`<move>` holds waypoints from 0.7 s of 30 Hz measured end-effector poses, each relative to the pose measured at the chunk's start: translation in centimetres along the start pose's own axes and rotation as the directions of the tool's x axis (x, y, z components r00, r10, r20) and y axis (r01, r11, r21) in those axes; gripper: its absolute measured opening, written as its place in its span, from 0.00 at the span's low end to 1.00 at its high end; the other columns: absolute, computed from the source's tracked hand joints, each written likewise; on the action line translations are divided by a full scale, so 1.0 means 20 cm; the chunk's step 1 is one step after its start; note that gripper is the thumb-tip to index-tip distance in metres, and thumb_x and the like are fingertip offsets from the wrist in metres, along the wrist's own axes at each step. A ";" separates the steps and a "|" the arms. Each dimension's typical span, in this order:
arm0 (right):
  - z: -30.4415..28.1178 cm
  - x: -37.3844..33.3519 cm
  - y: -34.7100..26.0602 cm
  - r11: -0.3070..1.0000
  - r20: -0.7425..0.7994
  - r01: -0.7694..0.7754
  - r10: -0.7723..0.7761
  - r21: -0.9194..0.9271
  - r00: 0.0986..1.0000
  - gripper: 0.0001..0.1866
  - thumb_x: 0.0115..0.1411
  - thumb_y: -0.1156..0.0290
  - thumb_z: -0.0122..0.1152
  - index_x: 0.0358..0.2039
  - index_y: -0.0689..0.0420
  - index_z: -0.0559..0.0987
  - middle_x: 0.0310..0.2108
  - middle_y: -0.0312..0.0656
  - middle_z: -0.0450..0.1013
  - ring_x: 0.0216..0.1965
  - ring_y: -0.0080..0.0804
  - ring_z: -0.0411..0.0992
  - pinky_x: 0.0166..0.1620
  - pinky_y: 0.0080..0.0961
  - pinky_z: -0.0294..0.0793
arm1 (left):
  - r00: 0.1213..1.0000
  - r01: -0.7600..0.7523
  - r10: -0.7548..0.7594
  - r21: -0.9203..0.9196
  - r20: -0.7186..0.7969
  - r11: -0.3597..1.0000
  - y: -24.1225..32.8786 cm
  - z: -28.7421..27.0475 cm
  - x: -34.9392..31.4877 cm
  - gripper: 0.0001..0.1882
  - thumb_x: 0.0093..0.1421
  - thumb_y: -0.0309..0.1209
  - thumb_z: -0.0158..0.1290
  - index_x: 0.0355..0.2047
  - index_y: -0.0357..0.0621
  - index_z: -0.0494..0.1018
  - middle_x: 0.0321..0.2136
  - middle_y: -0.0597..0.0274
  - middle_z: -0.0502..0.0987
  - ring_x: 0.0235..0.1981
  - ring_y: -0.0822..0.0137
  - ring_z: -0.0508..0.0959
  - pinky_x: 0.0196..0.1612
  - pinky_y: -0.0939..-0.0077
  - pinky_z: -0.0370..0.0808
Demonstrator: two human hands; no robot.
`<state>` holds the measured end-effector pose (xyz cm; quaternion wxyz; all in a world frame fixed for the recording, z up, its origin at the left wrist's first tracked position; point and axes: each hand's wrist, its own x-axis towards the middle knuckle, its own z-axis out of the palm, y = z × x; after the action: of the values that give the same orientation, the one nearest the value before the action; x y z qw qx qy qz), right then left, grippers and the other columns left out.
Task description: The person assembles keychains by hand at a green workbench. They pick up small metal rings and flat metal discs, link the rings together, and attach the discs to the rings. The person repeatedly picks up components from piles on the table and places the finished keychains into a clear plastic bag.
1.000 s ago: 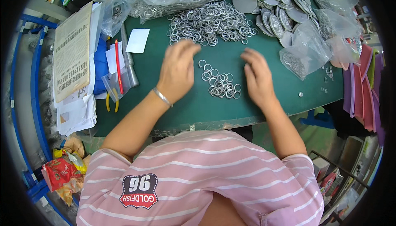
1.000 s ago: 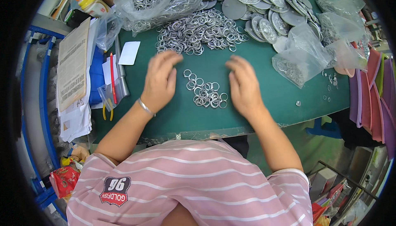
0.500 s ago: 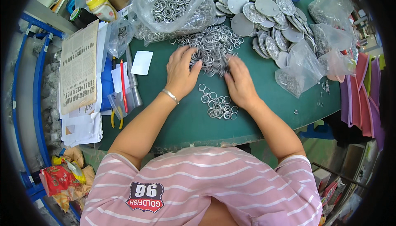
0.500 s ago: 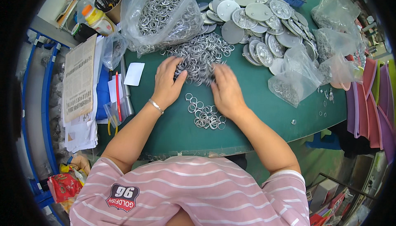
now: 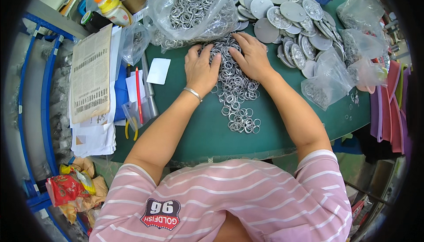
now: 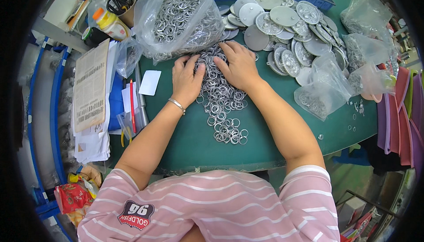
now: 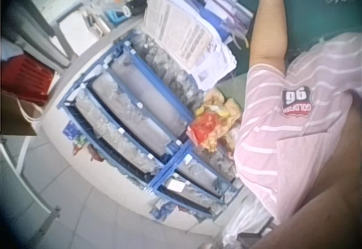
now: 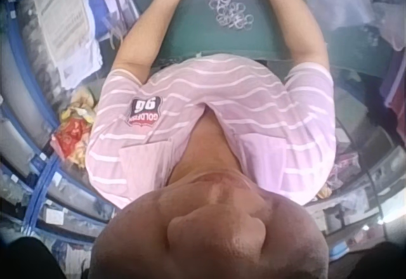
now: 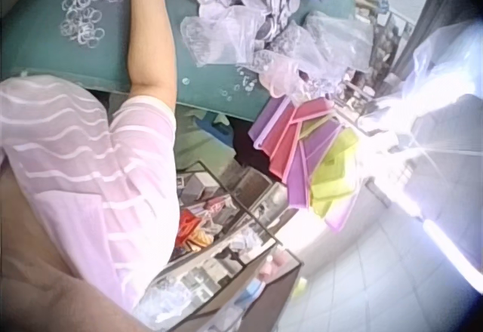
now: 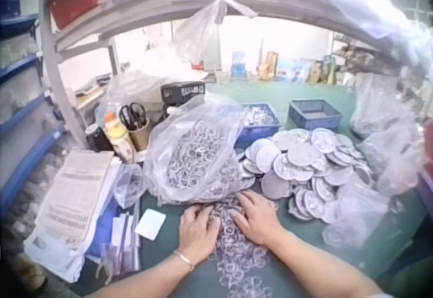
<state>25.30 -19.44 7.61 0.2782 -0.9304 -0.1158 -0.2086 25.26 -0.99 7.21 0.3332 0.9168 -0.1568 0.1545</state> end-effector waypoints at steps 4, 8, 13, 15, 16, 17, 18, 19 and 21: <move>-0.08 -0.12 -0.04 0.993 0.087 0.051 -0.061 0.107 0.994 0.24 0.58 0.55 0.54 0.52 0.55 0.72 0.52 0.45 0.68 0.54 0.44 0.65 0.54 0.44 0.59 | 0.994 -0.026 0.045 -0.179 0.103 0.983 0.03 -0.05 -0.05 0.21 0.60 0.41 0.50 0.49 0.42 0.72 0.48 0.51 0.69 0.48 0.48 0.69 0.52 0.60 0.65; -0.20 -0.24 -0.14 0.978 0.209 0.132 -0.164 0.161 0.964 0.21 0.60 0.62 0.53 0.51 0.59 0.71 0.52 0.49 0.68 0.56 0.48 0.63 0.56 0.40 0.61 | 0.978 -0.114 0.157 -0.280 0.139 0.953 0.06 -0.10 -0.14 0.18 0.59 0.39 0.51 0.44 0.41 0.73 0.42 0.52 0.73 0.45 0.50 0.72 0.50 0.59 0.67; -0.23 -0.13 -0.13 0.960 0.009 0.125 -0.131 0.251 0.991 0.10 0.58 0.69 0.57 0.38 0.61 0.77 0.40 0.48 0.72 0.45 0.45 0.69 0.49 0.36 0.67 | 0.987 0.147 -0.159 -0.541 0.024 0.828 0.07 -0.15 -0.07 0.17 0.60 0.39 0.55 0.40 0.37 0.73 0.38 0.54 0.75 0.37 0.64 0.75 0.40 0.72 0.72; -0.22 0.00 -0.14 0.928 0.046 -0.172 0.166 0.329 0.985 0.11 0.56 0.69 0.58 0.34 0.64 0.76 0.34 0.48 0.72 0.37 0.45 0.71 0.43 0.37 0.69 | 0.847 0.495 -0.395 -0.799 0.356 0.342 0.08 -0.22 0.07 0.30 0.59 0.54 0.52 0.40 0.32 0.71 0.32 0.55 0.77 0.31 0.67 0.77 0.34 0.78 0.74; -0.23 0.05 -0.15 0.827 0.167 -0.393 0.355 0.401 0.920 0.11 0.55 0.69 0.59 0.34 0.65 0.76 0.33 0.49 0.72 0.36 0.46 0.71 0.42 0.37 0.70 | 0.722 0.646 -0.371 -0.762 0.584 0.057 0.07 -0.28 0.15 0.35 0.57 0.58 0.51 0.41 0.30 0.71 0.31 0.55 0.77 0.30 0.66 0.78 0.33 0.78 0.74; -0.21 0.09 -0.13 0.831 0.197 -0.407 0.357 0.379 0.913 0.12 0.54 0.69 0.59 0.34 0.65 0.76 0.33 0.50 0.72 0.35 0.47 0.71 0.41 0.38 0.70 | 0.626 0.722 -0.315 -0.683 0.713 -0.111 0.09 -0.31 0.23 0.41 0.56 0.63 0.48 0.42 0.28 0.69 0.32 0.52 0.77 0.30 0.66 0.79 0.31 0.77 0.76; -0.18 0.11 -0.10 0.833 0.233 -0.421 0.356 0.359 0.905 0.12 0.53 0.69 0.59 0.34 0.65 0.76 0.33 0.50 0.72 0.35 0.48 0.71 0.41 0.38 0.70 | 0.572 0.761 -0.291 -0.629 0.767 -0.159 0.08 -0.32 0.28 0.39 0.57 0.61 0.48 0.42 0.28 0.69 0.33 0.51 0.77 0.29 0.65 0.79 0.30 0.76 0.76; -0.15 0.13 -0.08 0.836 0.268 -0.434 0.356 0.337 0.895 0.12 0.53 0.69 0.59 0.34 0.65 0.76 0.33 0.51 0.72 0.34 0.49 0.71 0.40 0.39 0.71 | 0.516 0.796 -0.262 -0.569 0.816 -0.205 0.07 -0.32 0.33 0.38 0.58 0.60 0.47 0.42 0.29 0.69 0.33 0.51 0.77 0.29 0.65 0.79 0.29 0.76 0.76; -0.11 0.14 -0.05 0.888 0.200 -0.357 0.308 0.289 0.930 0.11 0.52 0.70 0.59 0.34 0.63 0.76 0.33 0.51 0.72 0.35 0.49 0.71 0.41 0.39 0.71 | 0.456 0.833 -0.230 -0.503 0.860 -0.231 0.06 -0.34 0.40 0.30 0.61 0.53 0.46 0.40 0.30 0.70 0.31 0.52 0.77 0.26 0.67 0.78 0.26 0.78 0.76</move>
<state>26.71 -19.59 11.10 0.4479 -0.8916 -0.0071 -0.0662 30.88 1.22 15.95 0.8051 0.4236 0.1583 -0.3839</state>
